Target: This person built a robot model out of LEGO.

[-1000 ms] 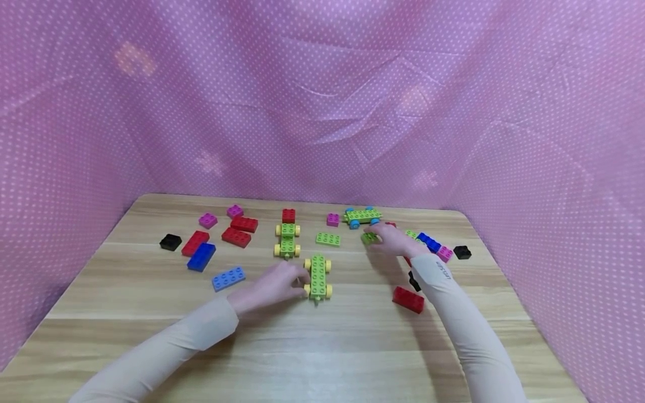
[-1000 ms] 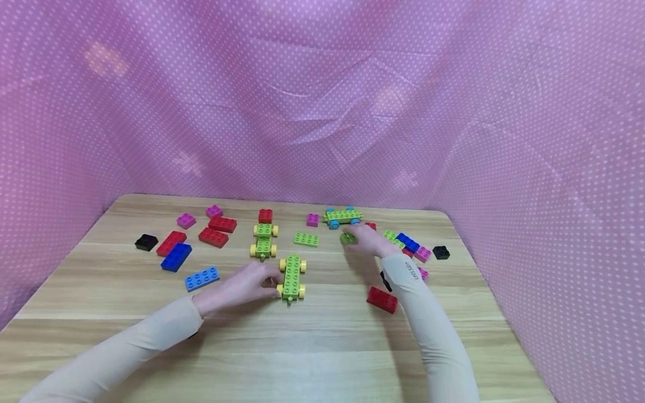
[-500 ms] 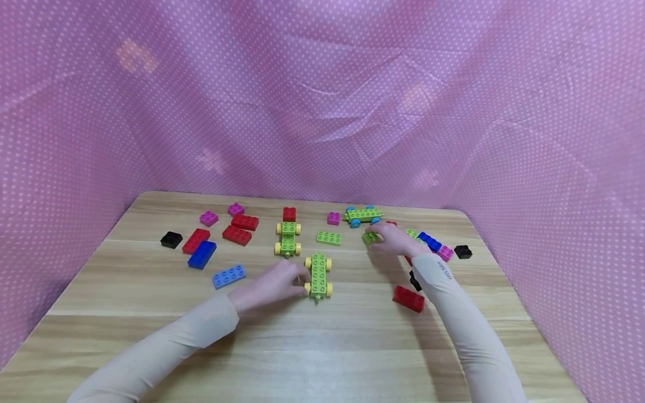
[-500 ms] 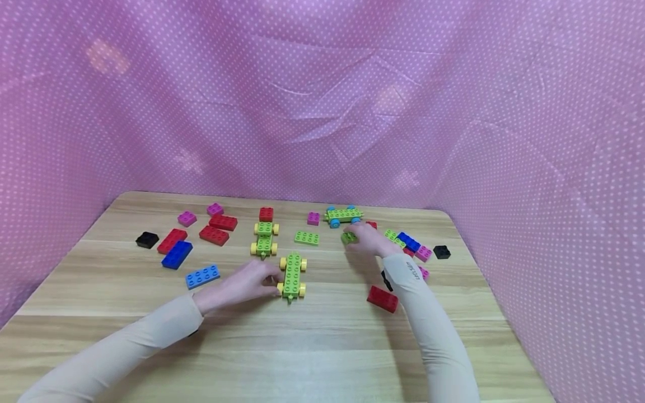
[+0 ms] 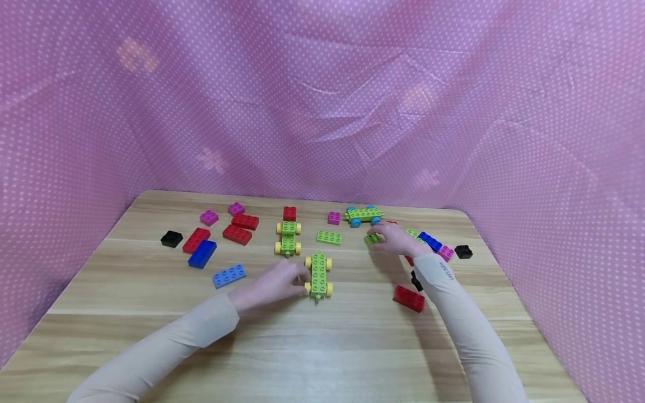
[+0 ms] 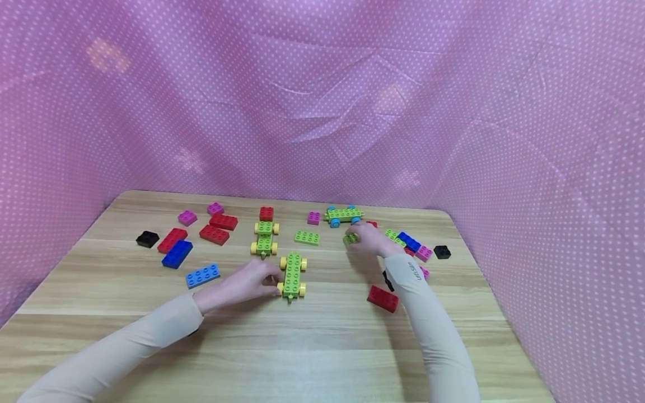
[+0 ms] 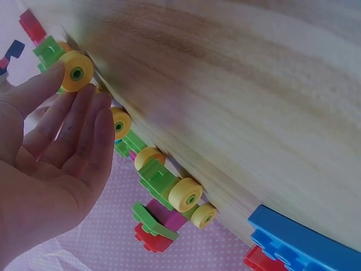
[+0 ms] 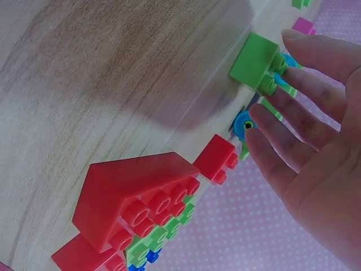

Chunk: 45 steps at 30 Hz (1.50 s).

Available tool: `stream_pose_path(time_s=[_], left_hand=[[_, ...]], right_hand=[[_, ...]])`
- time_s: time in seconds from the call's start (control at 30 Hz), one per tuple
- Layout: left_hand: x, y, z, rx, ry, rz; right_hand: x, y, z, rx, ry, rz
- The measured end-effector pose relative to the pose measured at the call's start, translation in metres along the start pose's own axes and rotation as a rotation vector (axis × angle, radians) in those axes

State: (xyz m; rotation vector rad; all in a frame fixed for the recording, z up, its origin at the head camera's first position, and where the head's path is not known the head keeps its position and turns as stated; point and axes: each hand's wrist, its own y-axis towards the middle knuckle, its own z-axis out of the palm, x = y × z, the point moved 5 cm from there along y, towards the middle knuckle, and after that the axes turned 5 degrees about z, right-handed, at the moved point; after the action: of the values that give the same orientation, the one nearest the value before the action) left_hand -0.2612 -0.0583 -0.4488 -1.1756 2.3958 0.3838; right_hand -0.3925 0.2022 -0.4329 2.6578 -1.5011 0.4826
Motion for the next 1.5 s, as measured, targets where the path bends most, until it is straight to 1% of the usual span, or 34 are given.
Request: stream_pose_path(time_s=[0.23,0.4,0.57,0.67,0.77,0.9,1.0,1.13,1.3,1.5], left_hand=[[0.003,0.000,0.000,-0.002,0.017,-0.004],[0.003,0.000,-0.001,-0.006,0.030,0.004],[0.003,0.000,-0.001,0.004,0.028,-0.001],[0.003,0.000,-0.001,0.007,0.028,0.001],[0.002,0.000,-0.001,0.003,0.036,0.010],[0.001,0.000,-0.001,0.003,0.043,0.018],[0.002,0.001,-0.001,0.011,0.038,0.009],[0.002,0.001,-0.002,0.021,0.031,-0.009],[0.003,0.002,-0.001,0.040,0.021,-0.011],[0.004,0.002,0.000,0.059,0.006,-0.023]], right_hand=[[-0.001,0.004,0.001,-0.004,-0.013,-0.017],[0.004,0.006,0.000,-0.024,-0.016,-0.055],[0.011,0.011,-0.001,-0.042,-0.012,-0.094],[0.014,0.015,-0.002,-0.037,-0.014,-0.101],[0.017,0.019,-0.003,-0.025,0.007,-0.101],[0.023,0.026,-0.006,-0.025,0.036,-0.109],[0.030,0.032,-0.009,-0.044,0.024,-0.121],[0.039,0.041,-0.012,-0.052,0.021,-0.116],[0.048,0.052,-0.009,-0.035,0.035,-0.113],[0.056,0.062,-0.002,-0.036,0.031,-0.151]])
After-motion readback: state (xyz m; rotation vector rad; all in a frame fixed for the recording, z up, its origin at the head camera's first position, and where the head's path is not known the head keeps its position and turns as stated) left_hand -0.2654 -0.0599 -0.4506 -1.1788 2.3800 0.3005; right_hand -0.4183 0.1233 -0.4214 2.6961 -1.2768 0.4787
